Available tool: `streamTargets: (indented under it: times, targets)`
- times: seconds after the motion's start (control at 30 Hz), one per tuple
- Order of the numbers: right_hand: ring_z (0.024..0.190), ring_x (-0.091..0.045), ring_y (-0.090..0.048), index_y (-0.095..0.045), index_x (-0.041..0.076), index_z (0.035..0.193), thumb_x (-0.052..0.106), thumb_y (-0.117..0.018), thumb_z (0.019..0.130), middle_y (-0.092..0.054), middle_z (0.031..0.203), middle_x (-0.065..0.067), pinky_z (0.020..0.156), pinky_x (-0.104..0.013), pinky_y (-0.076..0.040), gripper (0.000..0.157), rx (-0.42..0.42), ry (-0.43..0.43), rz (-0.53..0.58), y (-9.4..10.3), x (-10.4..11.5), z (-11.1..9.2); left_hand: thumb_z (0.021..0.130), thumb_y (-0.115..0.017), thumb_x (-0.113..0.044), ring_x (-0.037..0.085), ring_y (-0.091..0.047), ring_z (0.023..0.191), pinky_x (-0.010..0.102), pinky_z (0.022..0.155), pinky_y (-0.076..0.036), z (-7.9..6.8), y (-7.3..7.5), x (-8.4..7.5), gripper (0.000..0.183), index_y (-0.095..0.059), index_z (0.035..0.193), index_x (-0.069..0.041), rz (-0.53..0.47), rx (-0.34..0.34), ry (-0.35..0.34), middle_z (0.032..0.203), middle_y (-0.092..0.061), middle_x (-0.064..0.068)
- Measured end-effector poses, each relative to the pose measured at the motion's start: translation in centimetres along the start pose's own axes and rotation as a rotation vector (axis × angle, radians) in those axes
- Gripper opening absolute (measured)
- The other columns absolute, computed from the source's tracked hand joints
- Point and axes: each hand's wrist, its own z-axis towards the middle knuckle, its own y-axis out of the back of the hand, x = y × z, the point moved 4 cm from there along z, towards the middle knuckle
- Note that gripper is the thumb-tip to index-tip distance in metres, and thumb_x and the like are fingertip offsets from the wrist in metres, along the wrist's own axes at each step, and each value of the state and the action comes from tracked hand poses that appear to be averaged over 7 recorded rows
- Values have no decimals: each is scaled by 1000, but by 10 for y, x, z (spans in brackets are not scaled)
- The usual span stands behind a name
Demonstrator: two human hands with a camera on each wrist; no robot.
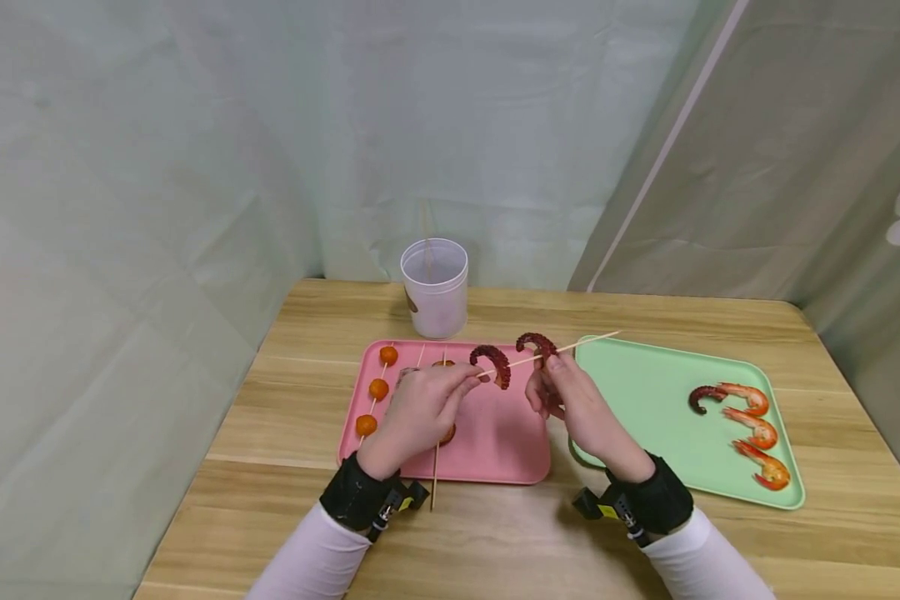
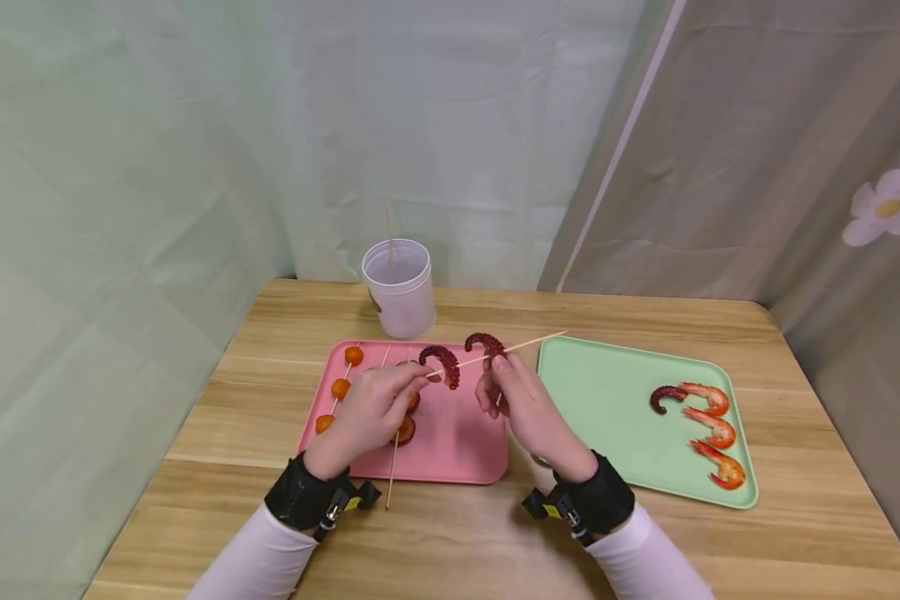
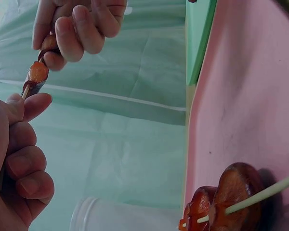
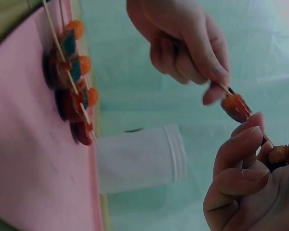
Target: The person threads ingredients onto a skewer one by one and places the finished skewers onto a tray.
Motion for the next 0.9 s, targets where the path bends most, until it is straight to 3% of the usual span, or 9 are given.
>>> streamTargets:
  times: [0.27,0.47,0.7,0.9]
  targets:
    - [63,-48,-47,-54,3,100,32,-19,120,-56,74,-8,51,-34,-37,50,70,-8,-5,-12,-4,-2,106,-69,-14,20,-77,87,37,72,-62,-1,-1,-2,19,-78,118,-4,11,-3,-21,101,-80,7]
    - [63,-48,-48,-54,4,100,32,-19,120,-57,74,-7,52,-31,-37,50,72,-2,-23,-11,-3,-2,106,-68,-12,19,-76,84,35,69,-61,-1,-1,-1,18,-78,118,-5,8,-5,-24,100,-79,6]
    - [63,-45,-49,-48,1,110,31,-18,120,-57,76,-9,52,-33,-39,43,61,5,-12,-10,-5,-2,105,-70,-12,18,-76,84,33,69,-60,-1,0,1,17,-78,117,-5,-19,-18,-6,101,-80,6]
    - [59,-33,-49,-47,0,104,32,-18,120,-56,75,-10,52,-28,-36,46,32,-2,-11,-7,-8,-1,104,-70,-9,17,-76,82,34,69,-60,-1,2,1,17,-78,117,-3,-26,-39,-29,100,-80,6]
